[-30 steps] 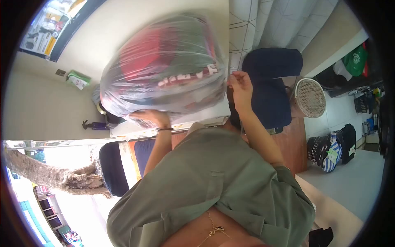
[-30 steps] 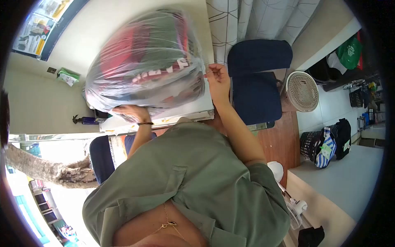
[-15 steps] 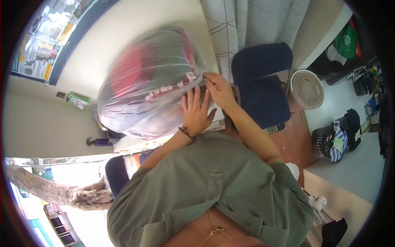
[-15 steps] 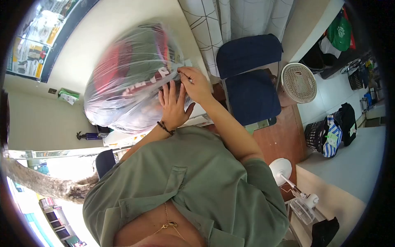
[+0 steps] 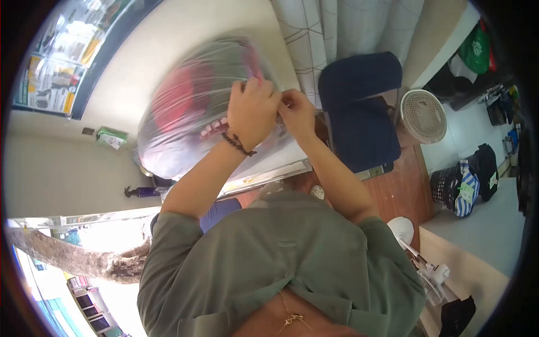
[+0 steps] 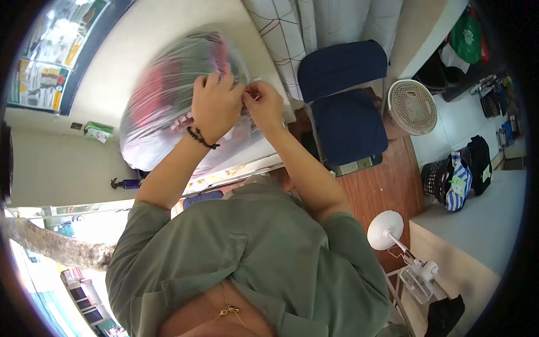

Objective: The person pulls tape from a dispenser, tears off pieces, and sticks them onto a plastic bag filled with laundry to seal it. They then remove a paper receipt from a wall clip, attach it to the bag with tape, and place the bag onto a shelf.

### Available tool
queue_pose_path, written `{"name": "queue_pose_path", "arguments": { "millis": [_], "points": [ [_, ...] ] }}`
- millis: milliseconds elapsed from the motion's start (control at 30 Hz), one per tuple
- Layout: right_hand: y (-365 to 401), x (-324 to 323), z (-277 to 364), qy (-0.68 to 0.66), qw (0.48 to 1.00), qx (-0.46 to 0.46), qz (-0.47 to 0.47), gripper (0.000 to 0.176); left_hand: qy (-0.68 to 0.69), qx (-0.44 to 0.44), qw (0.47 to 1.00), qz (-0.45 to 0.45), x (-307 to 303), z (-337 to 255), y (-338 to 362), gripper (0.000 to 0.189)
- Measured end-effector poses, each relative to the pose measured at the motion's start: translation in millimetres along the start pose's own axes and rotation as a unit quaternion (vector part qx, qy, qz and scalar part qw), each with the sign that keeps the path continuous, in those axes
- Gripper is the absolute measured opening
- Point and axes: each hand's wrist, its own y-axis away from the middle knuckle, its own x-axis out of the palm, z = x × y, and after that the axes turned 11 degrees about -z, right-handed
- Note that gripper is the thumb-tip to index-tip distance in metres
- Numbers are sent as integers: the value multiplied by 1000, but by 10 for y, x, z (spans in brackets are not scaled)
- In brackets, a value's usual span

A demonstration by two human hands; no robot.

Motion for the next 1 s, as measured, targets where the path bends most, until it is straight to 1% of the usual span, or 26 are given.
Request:
{"name": "queue_pose_path", "arguments": {
  "millis": [33,67,100,133,167,200,267,333,367,433,467,533,567,633,667,700,733,767,800,833,867,900,933,967,1000],
  "points": [
    [49,-11,-114,-32,999,-25,-11,20,-1,7,1000,-25,25,-3,39,19],
    [79,-19,-210,-65,996,-52,-15,20,4,9,1000,-25,48,-9,78,19],
    [152,-101,-227,-106,993,-44,-2,22,3,6,1000,-28,75,-15,102,18],
    [235,-152,-306,-123,991,-48,-9,26,0,-1,1000,-29,80,3,121,18],
    [375,-208,-281,-98,994,-14,-46,27,17,-2,1000,-24,50,-4,145,20],
    [507,-236,-299,-102,992,-38,-67,29,35,-6,999,-21,-2,-7,175,22],
    [795,-303,-640,-160,986,-46,-16,30,125,-1,982,-141,-246,-18,340,27],
    [1246,-13,-196,-176,983,-30,38,35,185,45,969,-158,-499,78,692,33],
    [1435,105,-305,-120,986,-49,108,35,192,39,966,-167,-621,159,917,32],
    [1693,434,-504,-44,963,-121,238,36,200,32,962,-183,-856,354,1467,32],
    [1781,635,-531,-26,938,-172,298,37,195,-14,963,-182,-971,439,1761,32],
    [1960,1146,-567,-9,865,-281,415,38,170,-110,962,-184,-1172,576,2406,32],
    [2090,1482,-575,-17,814,-340,471,38,171,-173,953,-178,-1266,598,2730,30],
    [2327,2102,-560,-44,767,-204,607,28,156,-302,923,-179,-1434,600,3386,27],
    [2436,2412,-545,-45,740,-130,658,24,149,-388,898,-146,-1566,522,3680,23],
    [2577,2744,-767,-22,773,42,633,27,144,-473,861,-121,-1660,424,3951,19],
    [2677,3118,-1030,2,808,-1,590,31,112,-528,834,-112,-1745,323,4237,16],
    [2688,3459,-1212,33,826,0,563,30,85,-581,803,-107,-1780,192,4537,14],
    [2711,3771,-1344,43,842,-88,531,31,74,-632,766,-89,-1732,22,4905,15],
    [2673,4114,-1625,42,854,-50,516,31,68,-682,724,-75,-1640,-199,5290,17],
    [2700,4386,-1733,57,877,-21,477,29,31,-740,671,-36,-1579,-483,5621,19],
    [2744,4556,-1603,125,864,-114,474,33,-1,-794,608,3,-1593,-811,5924,22],
    [2709,4764,-1659,145,847,-57,507,42,-19,-846,531,51,-1653,-1157,6117,26],
    [2680,4898,-1766,138,837,-109,518,47,-28,-889,447,94,-1679,-1536,6267,29],
    [2565,5220,-2137,177,848,13,500,53,-30,-923,369,104,-1640,-1949,6490,31]
  ]
}}
